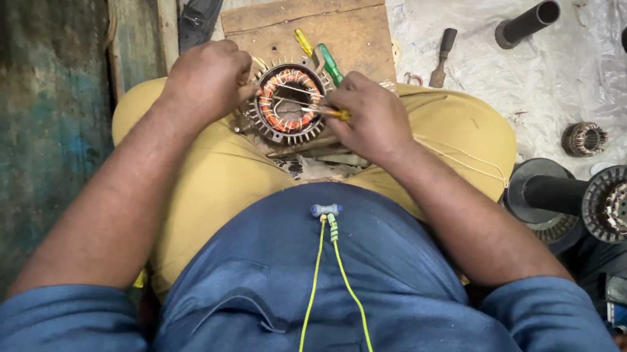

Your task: The person winds white wire into the slots of a motor stator resting on a wooden block. They use a yellow-handled screwdriver to press the wire into the slots and pull the wire taut. The person repeats this winding and tucking process across the stator.

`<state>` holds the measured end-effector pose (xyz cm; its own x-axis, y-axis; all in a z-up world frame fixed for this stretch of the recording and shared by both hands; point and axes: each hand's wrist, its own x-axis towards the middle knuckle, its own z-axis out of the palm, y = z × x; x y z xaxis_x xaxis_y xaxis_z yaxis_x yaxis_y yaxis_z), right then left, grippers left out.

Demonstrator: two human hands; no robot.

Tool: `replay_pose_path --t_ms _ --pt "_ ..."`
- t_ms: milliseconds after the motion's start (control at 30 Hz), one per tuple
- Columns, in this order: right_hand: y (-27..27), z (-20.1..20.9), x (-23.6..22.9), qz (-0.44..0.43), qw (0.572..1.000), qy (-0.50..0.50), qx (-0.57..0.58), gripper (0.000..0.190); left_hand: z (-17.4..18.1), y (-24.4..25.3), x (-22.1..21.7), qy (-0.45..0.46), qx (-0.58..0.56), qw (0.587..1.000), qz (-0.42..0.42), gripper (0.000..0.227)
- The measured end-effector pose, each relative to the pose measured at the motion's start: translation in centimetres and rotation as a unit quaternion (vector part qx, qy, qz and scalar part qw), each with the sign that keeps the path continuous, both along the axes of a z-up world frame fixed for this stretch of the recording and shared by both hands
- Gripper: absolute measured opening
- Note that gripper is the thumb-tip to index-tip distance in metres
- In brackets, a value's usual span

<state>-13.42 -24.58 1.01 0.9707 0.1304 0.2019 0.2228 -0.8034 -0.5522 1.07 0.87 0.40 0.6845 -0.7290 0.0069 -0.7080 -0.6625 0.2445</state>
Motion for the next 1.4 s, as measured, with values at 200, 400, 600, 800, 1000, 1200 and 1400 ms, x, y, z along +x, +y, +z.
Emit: replay_pose_path --t_ms 200,400,600,800,1000,1200,1400 --pt "-1.3 2.2 -1.4 -0.006 0.999 -0.010 -0.041 0.019 0.1 -0.2 -0.2 0.013 0.011 1.000 0.018 0.028" --pt "-1.9 4.0 -1.2 -0.057 0.990 -0.127 0.023 0.032 0.2 -0.5 -0.3 0.006 0.003 1.000 0.013 0.022" --pt "2.2 1.5 1.4 0.092 0.995 -0.034 -0.015 0.040 0.0 -0.5 -0.5 0.007 0.003 1.000 0.021 0.021" --pt "4.6 -0.1 3.5 0.126 0.971 0.103 -0.177 0.046 -0.4 -0.1 -0.7 -0.016 -0.038 0.999 0.015 0.022" --pt "5.8 -0.1 5.3 0.142 0.924 0.236 -0.265 0.050 -1.0 0.1 -0.8 -0.013 -0.064 0.998 0.014 0.019" --pt "5.4 -0.1 6.9 0.140 0.909 0.284 -0.271 0.045 -1.4 0.2 -0.8 -0.031 -0.087 0.996 0.004 0.021" --pt "4.9 0.4 6.7 0.141 0.912 0.276 -0.270 0.051 -1.6 -0.3 -0.6 -0.012 -0.067 0.998 0.015 0.014"
